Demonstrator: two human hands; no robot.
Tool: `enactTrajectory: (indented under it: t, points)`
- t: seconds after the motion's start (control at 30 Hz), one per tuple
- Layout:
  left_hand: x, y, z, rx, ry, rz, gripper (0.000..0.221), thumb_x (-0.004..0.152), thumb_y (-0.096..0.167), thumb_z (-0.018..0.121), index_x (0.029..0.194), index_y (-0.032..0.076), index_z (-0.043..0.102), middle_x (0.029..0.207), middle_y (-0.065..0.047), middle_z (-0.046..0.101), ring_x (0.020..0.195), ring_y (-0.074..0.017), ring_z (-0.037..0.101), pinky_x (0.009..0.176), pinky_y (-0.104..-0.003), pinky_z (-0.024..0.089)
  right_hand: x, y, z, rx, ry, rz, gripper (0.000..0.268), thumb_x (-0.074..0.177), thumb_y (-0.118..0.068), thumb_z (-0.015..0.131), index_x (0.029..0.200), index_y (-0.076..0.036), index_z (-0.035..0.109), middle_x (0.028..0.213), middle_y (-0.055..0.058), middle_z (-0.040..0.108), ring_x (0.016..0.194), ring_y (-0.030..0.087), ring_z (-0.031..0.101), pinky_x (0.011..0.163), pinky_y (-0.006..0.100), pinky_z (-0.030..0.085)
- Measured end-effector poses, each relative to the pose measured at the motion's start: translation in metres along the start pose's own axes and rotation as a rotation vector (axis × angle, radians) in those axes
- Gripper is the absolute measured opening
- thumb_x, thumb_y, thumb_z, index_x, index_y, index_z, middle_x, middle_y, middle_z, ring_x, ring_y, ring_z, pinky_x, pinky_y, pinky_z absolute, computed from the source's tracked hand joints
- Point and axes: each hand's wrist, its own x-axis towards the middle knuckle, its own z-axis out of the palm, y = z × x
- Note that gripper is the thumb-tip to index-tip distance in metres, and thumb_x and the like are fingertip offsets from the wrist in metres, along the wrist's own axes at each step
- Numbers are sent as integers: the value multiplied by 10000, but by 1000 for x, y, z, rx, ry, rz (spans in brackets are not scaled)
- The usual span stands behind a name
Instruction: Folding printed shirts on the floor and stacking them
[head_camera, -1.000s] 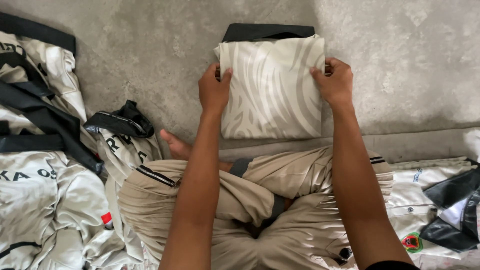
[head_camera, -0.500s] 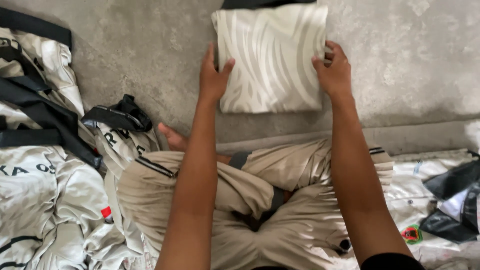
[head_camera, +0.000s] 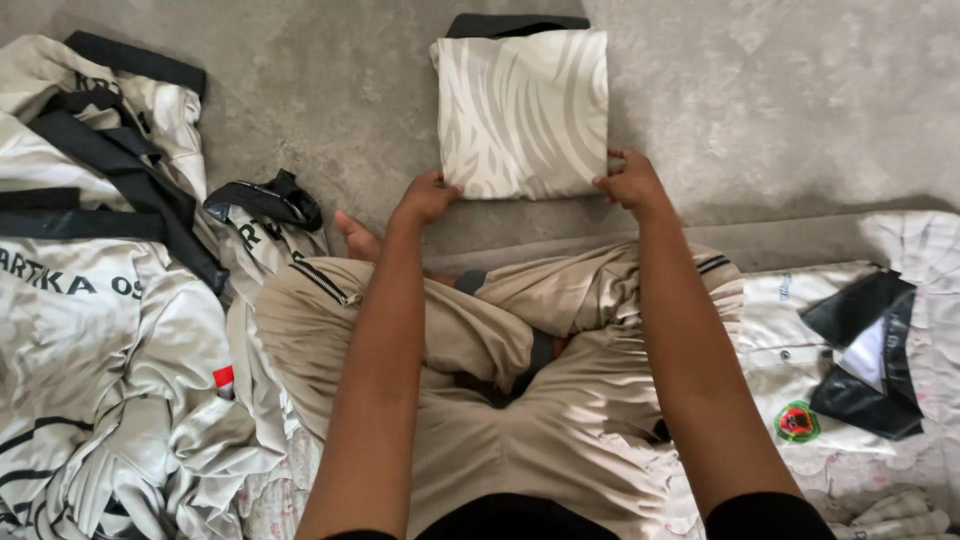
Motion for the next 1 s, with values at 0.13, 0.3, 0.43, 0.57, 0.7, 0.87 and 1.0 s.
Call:
enactTrajectory:
  t: [0.13,0.3,0.43,0.57,0.7,0.87,1.0]
  points:
    - [36,-39,16,-18,42,32,513,748,410,717,1153,119,596,1100,-158,624,1076,-313,571,855,-403,476,5,11,2,97,58,-59,609,753,-30,712,1288,5,421,940,177,575,569,217,595,400,276,472]
    - [6,-22,10,-28,87,-126,371,758,397,644,1008,124,648,953,-155,643,835,-319,648,642,-414,523,-1,7,5,93,71,59,486,783,-94,675,1232,-42,498,826,74,586,441,175,533,320,245,343]
    - [-17,-10,-3,-233,96,-200,362,797,386,615,973,70,629,876,-170,598,649,-281,600,497,-359,473,5,15,1,115,110,148,439,801,-145,638,1218,-62,526,722,77,549,445,132,480,354,216,332]
    - [-17,-12,-2,171,110,-215,605,737,450,623,1139,-2,594,1135,-219,586,1082,-362,555,842,-455,480,34,50,-1,-269,169,118,371,739,-187,684,1092,-87,632,663,112,604,445,205,571,403,308,426]
    - [-16,-13,0,210,124,-210,652,749,497,591,1182,10,573,1165,-189,584,1120,-336,537,879,-454,464,9,25,7,-365,144,117,219,660,-210,655,860,-122,677,475,77,562,444,207,606,541,296,460]
    - [-27,1,-2,189,147,-84,503,791,400,587,1147,45,573,1109,-178,608,1085,-338,561,858,-449,481,-23,-7,8,-260,63,154,492,801,-282,625,1201,-7,540,825,184,655,588,238,663,510,335,500]
    - [-38,7,2,220,79,-75,435,794,326,603,1068,-12,603,1070,-214,623,1058,-363,576,834,-462,492,1,21,8,-397,9,98,397,764,-285,658,1056,-17,636,663,159,649,533,236,658,548,333,508]
